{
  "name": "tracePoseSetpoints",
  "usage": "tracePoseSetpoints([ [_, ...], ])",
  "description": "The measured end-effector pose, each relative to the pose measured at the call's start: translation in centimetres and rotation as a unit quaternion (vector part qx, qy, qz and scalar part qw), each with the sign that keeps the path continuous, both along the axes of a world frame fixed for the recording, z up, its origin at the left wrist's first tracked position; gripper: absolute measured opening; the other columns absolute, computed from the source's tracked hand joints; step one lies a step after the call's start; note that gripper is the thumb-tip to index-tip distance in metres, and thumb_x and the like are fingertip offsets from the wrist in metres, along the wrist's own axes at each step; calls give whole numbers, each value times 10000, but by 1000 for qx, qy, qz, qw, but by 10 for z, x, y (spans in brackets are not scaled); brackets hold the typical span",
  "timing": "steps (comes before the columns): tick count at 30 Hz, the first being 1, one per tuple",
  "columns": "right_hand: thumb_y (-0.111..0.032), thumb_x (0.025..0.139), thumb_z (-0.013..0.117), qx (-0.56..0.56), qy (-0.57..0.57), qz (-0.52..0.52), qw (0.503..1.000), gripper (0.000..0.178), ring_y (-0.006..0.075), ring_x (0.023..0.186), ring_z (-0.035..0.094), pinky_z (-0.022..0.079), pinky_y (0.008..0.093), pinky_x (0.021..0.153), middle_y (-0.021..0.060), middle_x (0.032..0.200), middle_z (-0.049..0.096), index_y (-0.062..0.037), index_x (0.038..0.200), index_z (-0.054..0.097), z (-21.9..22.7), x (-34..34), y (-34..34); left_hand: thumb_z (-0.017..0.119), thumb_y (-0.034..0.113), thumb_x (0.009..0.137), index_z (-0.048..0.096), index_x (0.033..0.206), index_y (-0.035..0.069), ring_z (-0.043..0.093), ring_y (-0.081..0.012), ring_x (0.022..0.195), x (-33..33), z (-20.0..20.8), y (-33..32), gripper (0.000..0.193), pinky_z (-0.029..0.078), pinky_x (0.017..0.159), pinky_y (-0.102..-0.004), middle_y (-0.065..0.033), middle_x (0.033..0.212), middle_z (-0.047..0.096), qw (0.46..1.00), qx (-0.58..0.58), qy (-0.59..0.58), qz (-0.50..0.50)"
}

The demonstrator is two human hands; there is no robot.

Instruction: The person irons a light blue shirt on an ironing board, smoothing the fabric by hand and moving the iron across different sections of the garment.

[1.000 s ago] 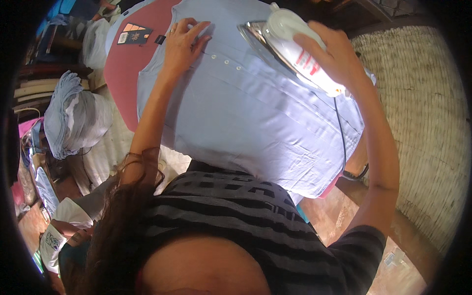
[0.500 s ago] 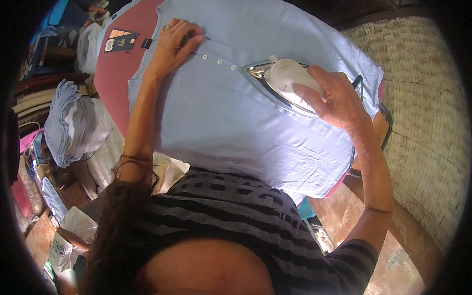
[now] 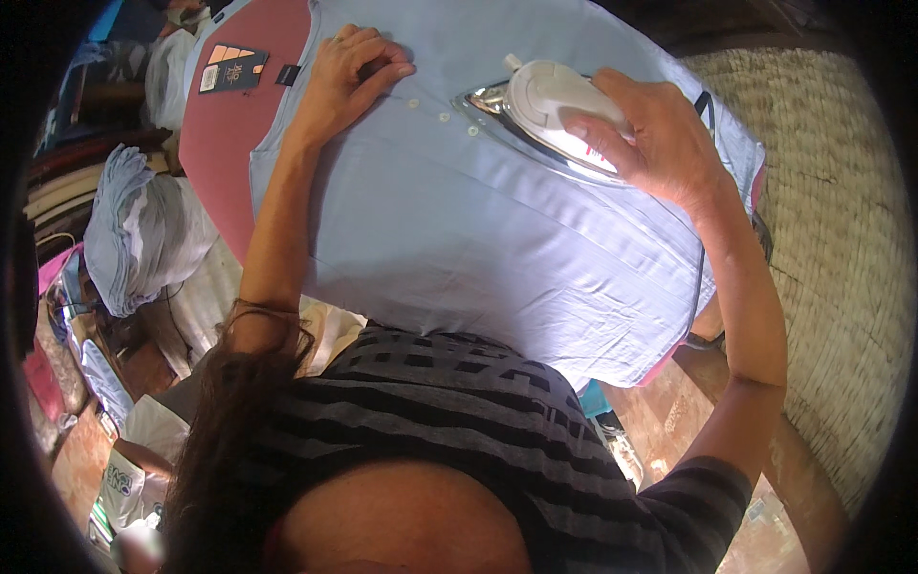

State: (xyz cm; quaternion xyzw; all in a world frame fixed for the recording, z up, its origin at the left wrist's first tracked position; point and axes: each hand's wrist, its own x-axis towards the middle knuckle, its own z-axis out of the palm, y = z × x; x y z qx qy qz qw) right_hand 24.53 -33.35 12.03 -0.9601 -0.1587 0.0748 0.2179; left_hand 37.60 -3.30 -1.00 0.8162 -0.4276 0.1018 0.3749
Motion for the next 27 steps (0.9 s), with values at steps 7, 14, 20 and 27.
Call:
tracePoseSetpoints([
  [7, -418, 908, 625, -20, -16, 24, 999, 389, 293, 594, 617, 461, 365, 563, 147, 679, 641, -32, 861, 624, 1, 37, 32, 775, 189, 789, 707, 930, 62, 558, -227, 818, -3, 0, 10, 202, 440, 704, -342, -46, 796, 630, 999, -43, -2, 17],
  [14, -444, 923, 610, -29, -12, -71, 997, 417, 257, 648, 660, 506, 372, 644, 164, 746, 682, -54, 1054, 674, -6, 41, 20, 727, 216, 851, 710, 944, 29, 596, -160, 758, -113, 79, 95, 209, 456, 666, -303, -63, 836, 669, 943, -14, 330, -34],
  [20, -468, 937, 572, 5, -64, -70, 995, 460, 303, 673, 649, 514, 392, 709, 187, 792, 684, -58, 1117, 675, -17, 47, 7, 664, 410, 920, 735, 903, 65, 628, -125, 615, -274, 5, 183, 353, 484, 543, -275, -43, 758, 699, 725, 66, 675, 119],
  [27, -405, 931, 546, 6, -64, 20, 998, 498, 425, 1043, 604, 453, 445, 928, 282, 1113, 640, 25, 1170, 624, -11, 62, 26, 607, 402, 945, 690, 1012, 57, 674, -174, 849, -515, -242, 188, 362, 563, 657, -329, -61, 965, 707, 436, 69, 860, 255],
])
